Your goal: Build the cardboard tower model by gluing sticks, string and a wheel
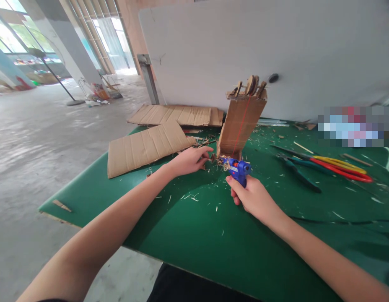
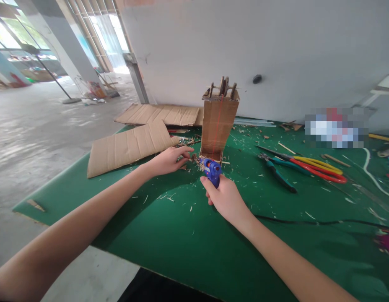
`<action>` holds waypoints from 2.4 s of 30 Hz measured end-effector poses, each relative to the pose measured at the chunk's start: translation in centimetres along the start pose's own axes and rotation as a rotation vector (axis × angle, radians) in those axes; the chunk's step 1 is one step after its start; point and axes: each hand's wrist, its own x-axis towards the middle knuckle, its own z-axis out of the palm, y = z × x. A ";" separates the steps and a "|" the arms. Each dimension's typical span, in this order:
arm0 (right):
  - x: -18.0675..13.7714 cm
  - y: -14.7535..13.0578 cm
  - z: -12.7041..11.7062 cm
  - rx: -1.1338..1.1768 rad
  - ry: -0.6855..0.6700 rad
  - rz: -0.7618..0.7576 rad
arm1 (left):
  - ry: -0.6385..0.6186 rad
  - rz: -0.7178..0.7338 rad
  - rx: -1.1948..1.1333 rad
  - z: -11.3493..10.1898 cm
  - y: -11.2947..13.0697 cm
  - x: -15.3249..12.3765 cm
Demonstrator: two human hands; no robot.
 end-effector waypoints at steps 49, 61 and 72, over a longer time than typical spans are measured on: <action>0.4 1.3 -0.3 0.158 0.050 -0.049 | 0.097 -0.025 0.116 0.7 0.1 0.3; -0.6 -1.1 -3.9 0.318 0.222 -0.400 | 0.111 0.018 0.027 1.2 -0.3 0.5; 1.1 1.8 -18.3 -0.745 0.905 0.041 | 0.100 -0.017 0.073 1.1 0.4 0.5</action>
